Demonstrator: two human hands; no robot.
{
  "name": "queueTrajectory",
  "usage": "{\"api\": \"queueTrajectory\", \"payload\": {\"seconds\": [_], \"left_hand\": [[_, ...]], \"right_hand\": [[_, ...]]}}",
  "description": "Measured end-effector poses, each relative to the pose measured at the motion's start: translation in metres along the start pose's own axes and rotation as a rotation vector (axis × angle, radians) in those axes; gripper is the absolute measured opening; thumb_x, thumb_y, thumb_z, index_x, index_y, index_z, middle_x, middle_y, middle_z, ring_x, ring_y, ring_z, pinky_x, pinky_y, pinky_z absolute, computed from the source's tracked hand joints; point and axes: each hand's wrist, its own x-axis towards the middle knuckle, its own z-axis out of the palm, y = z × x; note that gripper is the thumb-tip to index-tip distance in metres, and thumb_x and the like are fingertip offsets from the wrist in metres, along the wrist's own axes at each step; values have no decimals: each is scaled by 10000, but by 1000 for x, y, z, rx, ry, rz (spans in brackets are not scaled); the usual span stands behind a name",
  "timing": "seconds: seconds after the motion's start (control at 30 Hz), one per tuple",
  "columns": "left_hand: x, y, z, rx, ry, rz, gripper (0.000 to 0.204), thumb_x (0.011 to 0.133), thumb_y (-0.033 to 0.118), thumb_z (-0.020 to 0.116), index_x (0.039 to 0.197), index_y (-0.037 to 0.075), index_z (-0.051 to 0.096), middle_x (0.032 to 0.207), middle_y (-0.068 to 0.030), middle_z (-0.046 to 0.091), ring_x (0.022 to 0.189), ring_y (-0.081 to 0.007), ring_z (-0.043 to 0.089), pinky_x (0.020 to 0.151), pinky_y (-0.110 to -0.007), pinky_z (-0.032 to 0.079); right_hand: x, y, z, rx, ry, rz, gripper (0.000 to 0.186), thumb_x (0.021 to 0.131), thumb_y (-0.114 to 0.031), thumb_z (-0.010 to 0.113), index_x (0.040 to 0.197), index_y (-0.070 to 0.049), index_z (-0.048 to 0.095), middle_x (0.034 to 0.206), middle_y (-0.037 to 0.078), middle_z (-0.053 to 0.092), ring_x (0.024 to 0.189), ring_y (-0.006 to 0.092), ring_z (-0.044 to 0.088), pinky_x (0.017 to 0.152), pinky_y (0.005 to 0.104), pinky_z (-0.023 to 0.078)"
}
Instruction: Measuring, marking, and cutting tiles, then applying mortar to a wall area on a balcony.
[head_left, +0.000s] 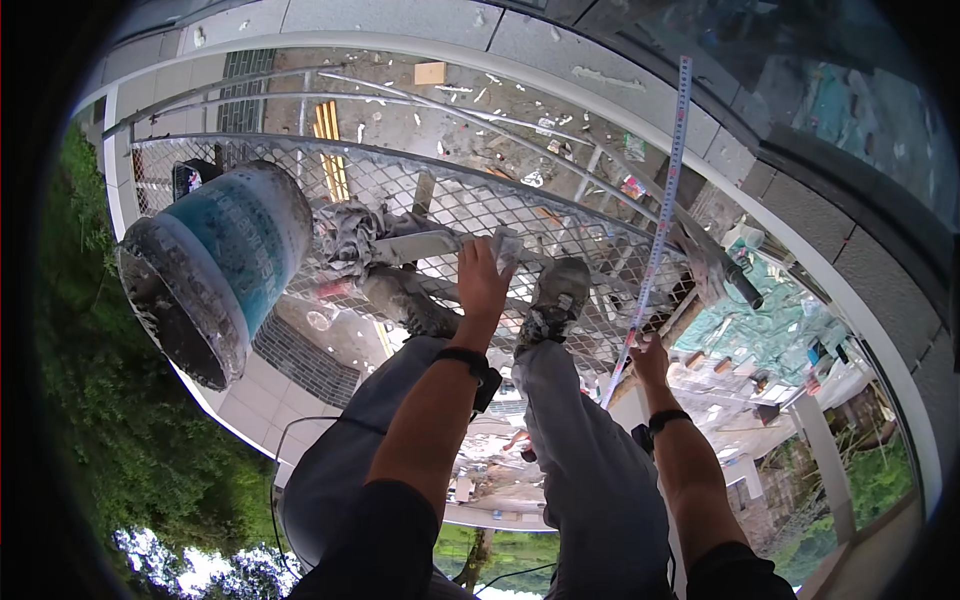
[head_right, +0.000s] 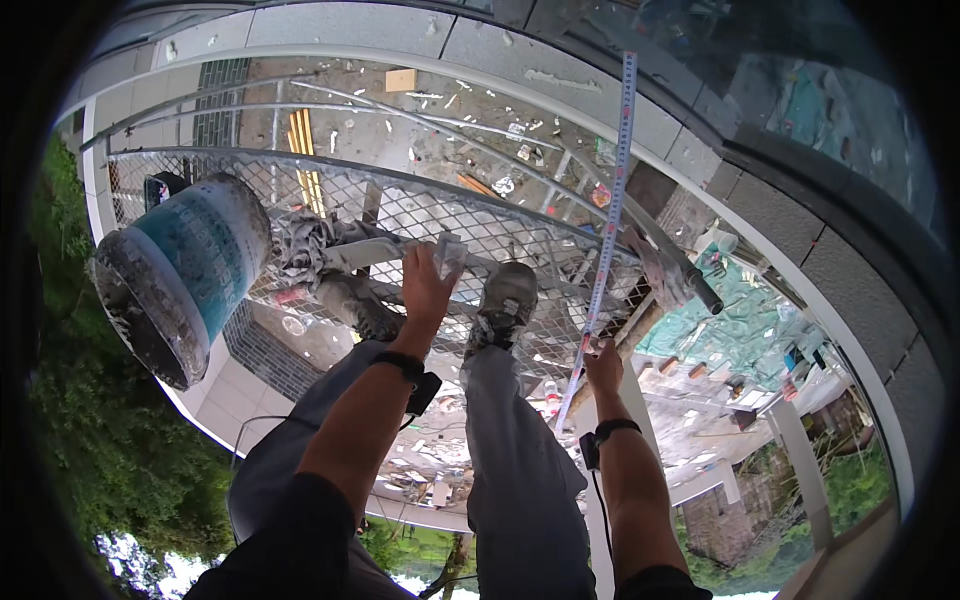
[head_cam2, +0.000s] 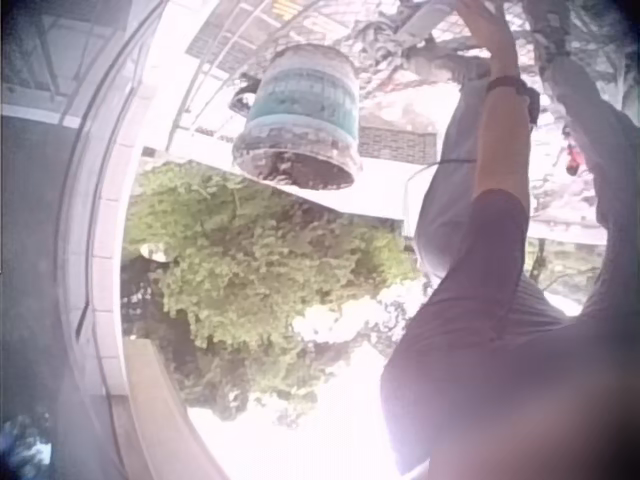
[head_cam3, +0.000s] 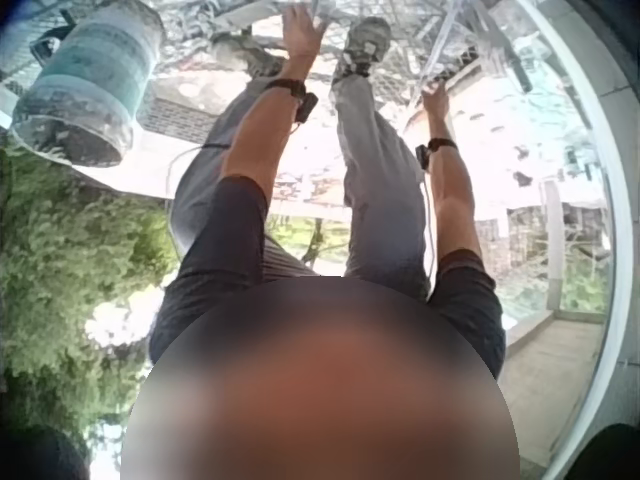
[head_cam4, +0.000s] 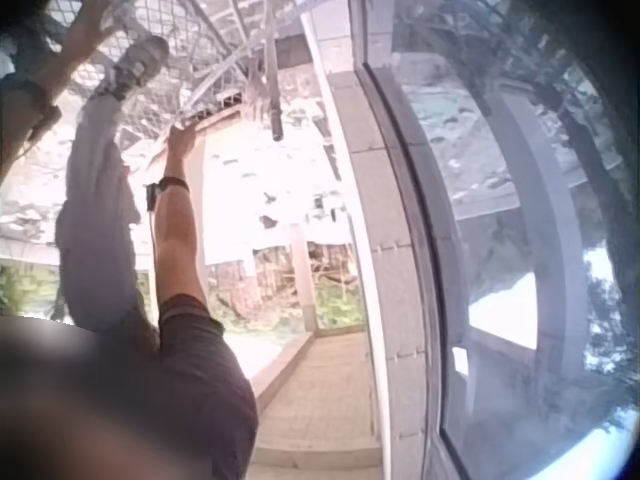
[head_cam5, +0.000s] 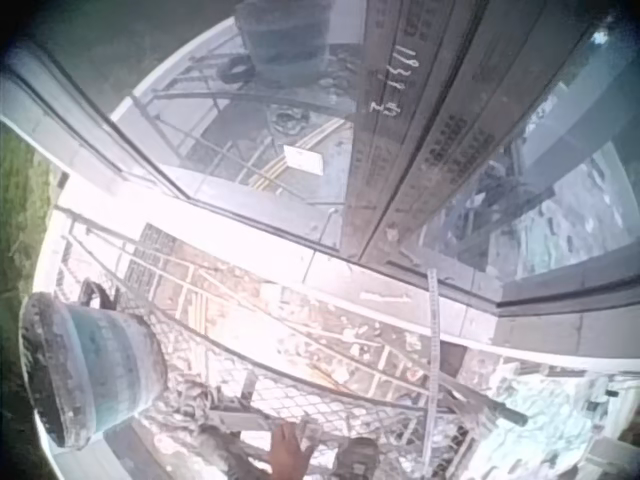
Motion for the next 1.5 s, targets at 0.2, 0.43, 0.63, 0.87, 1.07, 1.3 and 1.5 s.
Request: {"api": "queueTrajectory", "payload": {"seconds": [0.2, 0.43, 0.63, 0.87, 1.07, 1.3, 1.5], "left_hand": [[-15, -23, -9, 96, 79, -60, 455, 667, 161, 835, 1002, 47, 550, 1073, -148, 530, 980, -373, 514, 844, -484, 434], [-58, -34, -45, -173, -9, -262, 374, 729, 131, 783, 1024, 65, 565, 933, -138, 636, 922, -372, 614, 774, -472, 493], [-51, -66, -193, -150, -207, 24, 277, 791, 254, 718, 946, 42, 631, 900, -164, 659, 864, -385, 641, 756, -476, 498], [-59, -229, -319, 634, -671, -159, 371, 710, 333, 769, 1008, 116, 725, 1364, -137, 495, 1297, -351, 412, 1061, -516, 352], [-66, -277, -332, 696, -589, -52, 466, 697, 319, 812, 1133, 197, 703, 1391, -89, 469, 1365, -321, 360, 1106, -526, 306], [-83, -239, -367, 268, -640, -2, 400, 632, 285, 853, 983, 137, 731, 1047, -125, 609, 1031, -337, 598, 880, -419, 488], [-117, -161, -423, 48, -812, -131, 336, 668, 341, 804, 853, 69, 735, 806, -134, 706, 812, -313, 692, 759, -423, 542]], "right_hand": [[-38, -34, -16, 121, -23, -37, 506, 741, -223, 772, 1157, -37, 554, 1057, 159, 677, 1009, 328, 644, 849, 420, 495], [-98, -110, -54, 247, -39, -175, 530, 786, -265, 780, 1184, -3, 547, 1115, 207, 649, 984, 303, 654, 858, 386, 517], [-175, -159, -108, 184, -95, -222, 485, 794, -179, 749, 1188, 8, 537, 1113, 204, 638, 999, 290, 642, 864, 388, 514], [-207, -204, -98, 102, -143, -295, 440, 798, -167, 733, 1152, 21, 550, 1074, 195, 664, 982, 290, 661, 864, 381, 515], [-203, -218, -78, 77, -204, -382, 430, 812, -209, 739, 1129, 22, 563, 1050, 178, 680, 975, 293, 672, 840, 379, 522], [-248, -220, -121, 33, -183, -402, 420, 833, -223, 724, 1152, -1, 565, 1032, 182, 681, 978, 294, 674, 855, 378, 529], [-317, -248, -167, 3, -135, -510, 293, 820, -258, 692, 1005, -48, 604, 928, 141, 703, 913, 353, 675, 768, 433, 531]]}}
